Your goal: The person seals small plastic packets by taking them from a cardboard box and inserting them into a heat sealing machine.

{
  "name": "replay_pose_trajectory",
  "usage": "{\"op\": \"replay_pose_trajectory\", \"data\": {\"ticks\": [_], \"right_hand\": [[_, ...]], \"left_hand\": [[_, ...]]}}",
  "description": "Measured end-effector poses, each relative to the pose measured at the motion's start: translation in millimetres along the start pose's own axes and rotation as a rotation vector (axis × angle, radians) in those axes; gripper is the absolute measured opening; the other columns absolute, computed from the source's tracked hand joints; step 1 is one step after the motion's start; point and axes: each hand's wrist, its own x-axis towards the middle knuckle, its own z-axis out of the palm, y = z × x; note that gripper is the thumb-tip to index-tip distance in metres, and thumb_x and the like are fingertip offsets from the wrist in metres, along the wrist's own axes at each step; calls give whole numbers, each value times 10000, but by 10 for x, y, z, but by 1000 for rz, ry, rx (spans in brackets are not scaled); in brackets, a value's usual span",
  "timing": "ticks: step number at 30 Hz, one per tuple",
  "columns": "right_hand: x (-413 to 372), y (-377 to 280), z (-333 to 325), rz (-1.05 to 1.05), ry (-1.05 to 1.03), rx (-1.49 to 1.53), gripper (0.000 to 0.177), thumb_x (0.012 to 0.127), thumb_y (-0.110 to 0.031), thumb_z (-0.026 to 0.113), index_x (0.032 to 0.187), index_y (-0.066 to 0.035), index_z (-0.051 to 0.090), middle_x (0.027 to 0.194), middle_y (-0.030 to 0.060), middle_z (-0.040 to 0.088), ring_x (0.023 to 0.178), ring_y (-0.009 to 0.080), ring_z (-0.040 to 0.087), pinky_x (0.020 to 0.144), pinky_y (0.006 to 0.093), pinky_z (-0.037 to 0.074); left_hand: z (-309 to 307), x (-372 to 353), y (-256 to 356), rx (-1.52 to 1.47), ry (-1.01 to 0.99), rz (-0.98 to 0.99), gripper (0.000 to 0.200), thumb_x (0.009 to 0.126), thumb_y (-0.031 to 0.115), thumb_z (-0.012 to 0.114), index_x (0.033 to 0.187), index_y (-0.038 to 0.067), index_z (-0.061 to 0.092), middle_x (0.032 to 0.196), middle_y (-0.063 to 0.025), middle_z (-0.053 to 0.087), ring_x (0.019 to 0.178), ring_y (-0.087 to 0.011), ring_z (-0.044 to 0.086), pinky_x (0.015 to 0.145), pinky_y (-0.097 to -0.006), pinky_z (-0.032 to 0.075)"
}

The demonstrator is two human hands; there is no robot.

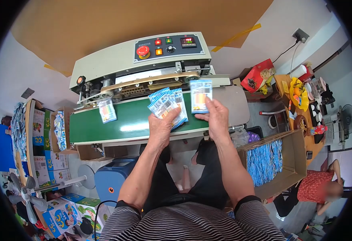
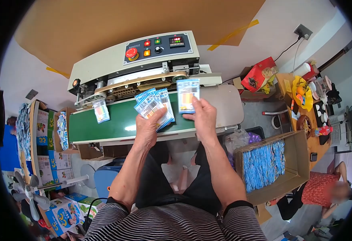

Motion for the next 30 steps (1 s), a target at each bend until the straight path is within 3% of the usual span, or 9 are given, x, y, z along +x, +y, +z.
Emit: {"op": "replay_pose_trajectory", "data": {"ticks": [9, 21, 30], "right_hand": [[196, -64, -71, -79, 166, -35, 369, 1064, -277, 583, 1199, 59, 652, 1081, 148, 731, 885, 212, 743, 718, 303, 631], [346, 89, 142, 32, 35, -72, 362, 1070, -244, 563, 1219, 77, 638, 1098, 164, 726, 898, 228, 743, 754, 321, 635], [152, 63, 486, 102, -49, -1, 380, 1073, -260, 563, 1260, 63, 639, 1142, 174, 718, 1021, 214, 713, 831, 365, 610]], "left_hand": [[-29, 51, 14, -22, -11, -19, 320, 890, 62, 782, 1176, -29, 673, 1101, -112, 746, 932, -170, 731, 822, -304, 603], [19, 47, 68, -61, 20, -35, 317, 892, 62, 780, 1176, -30, 674, 1100, -109, 744, 941, -168, 729, 830, -302, 601], [-89, 24, 86, -75, 66, 18, 313, 896, 63, 778, 1178, -25, 674, 1095, -97, 742, 938, -161, 719, 843, -303, 585]]}}
